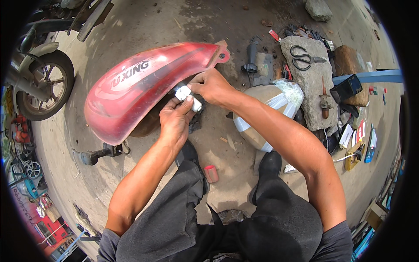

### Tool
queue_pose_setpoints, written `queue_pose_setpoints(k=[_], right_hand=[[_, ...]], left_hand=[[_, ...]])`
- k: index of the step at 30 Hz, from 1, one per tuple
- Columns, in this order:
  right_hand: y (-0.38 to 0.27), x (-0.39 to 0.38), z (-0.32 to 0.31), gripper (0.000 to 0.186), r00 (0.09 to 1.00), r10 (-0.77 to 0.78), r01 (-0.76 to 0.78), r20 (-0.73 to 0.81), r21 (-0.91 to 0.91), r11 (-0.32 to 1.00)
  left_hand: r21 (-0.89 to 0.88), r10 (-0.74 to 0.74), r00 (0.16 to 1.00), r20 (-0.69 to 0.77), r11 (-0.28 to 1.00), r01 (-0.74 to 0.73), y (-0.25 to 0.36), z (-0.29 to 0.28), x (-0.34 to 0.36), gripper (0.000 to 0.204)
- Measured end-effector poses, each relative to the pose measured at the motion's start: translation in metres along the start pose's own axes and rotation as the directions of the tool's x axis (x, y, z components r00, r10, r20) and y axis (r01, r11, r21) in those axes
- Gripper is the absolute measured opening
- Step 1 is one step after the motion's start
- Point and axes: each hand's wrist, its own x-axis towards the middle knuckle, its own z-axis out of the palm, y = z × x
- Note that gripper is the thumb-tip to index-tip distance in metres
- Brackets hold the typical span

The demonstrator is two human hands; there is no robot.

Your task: The person sits on the ground and applies a substance from a tube onto a small white scooter component. They then use a small tool to spread or adjust the substance on the part.

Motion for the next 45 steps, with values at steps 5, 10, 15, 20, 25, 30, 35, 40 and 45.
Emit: queue_pose_setpoints(k=[5,10,15,20,25,30,35,40,45], right_hand=[[0.000,-0.002,0.002,0.021,0.998,0.067,-0.067,0.010,0.172,0.983],[0.005,0.001,0.002,0.021,0.990,0.136,-0.144,0.047,0.310,0.940],[-0.004,-0.001,0.005,0.020,0.972,0.219,-0.235,0.083,0.347,0.908],[0.000,0.003,0.007,0.020,0.952,0.270,-0.305,0.143,0.457,0.835],[0.003,0.004,0.006,0.020,0.931,0.237,-0.362,0.277,0.632,0.685],[0.002,0.004,0.007,0.020,0.879,0.278,-0.477,0.387,0.719,0.506],[0.004,0.006,0.010,0.020,0.894,0.261,-0.448,0.364,0.713,0.539],[0.005,0.005,0.015,0.021,0.949,0.240,-0.316,0.207,0.629,0.710],[0.005,0.003,0.022,0.021,0.953,0.267,-0.298,0.146,0.621,0.725]], left_hand=[[-0.045,0.015,1.000,-0.009,0.999,-0.015,0.000,0.002,-0.001,0.031],[-0.031,0.009,1.000,-0.015,0.999,-0.010,0.001,0.004,-0.002,0.030],[-0.023,0.011,1.000,-0.017,1.000,-0.012,0.002,0.002,-0.003,0.029],[-0.026,0.015,1.000,-0.022,1.000,-0.015,0.002,0.005,-0.004,0.028],[-0.028,0.007,1.000,-0.019,1.000,-0.008,0.003,0.004,-0.004,0.028],[-0.001,-0.013,1.000,0.008,1.000,0.013,0.004,0.003,-0.005,0.030],[-0.001,-0.014,1.000,0.000,1.000,0.014,0.004,0.002,-0.004,0.029],[-0.004,-0.008,1.000,0.007,1.000,0.008,0.003,0.003,-0.004,0.029],[0.000,0.002,1.000,0.007,1.000,-0.002,0.002,0.001,-0.003,0.030]])
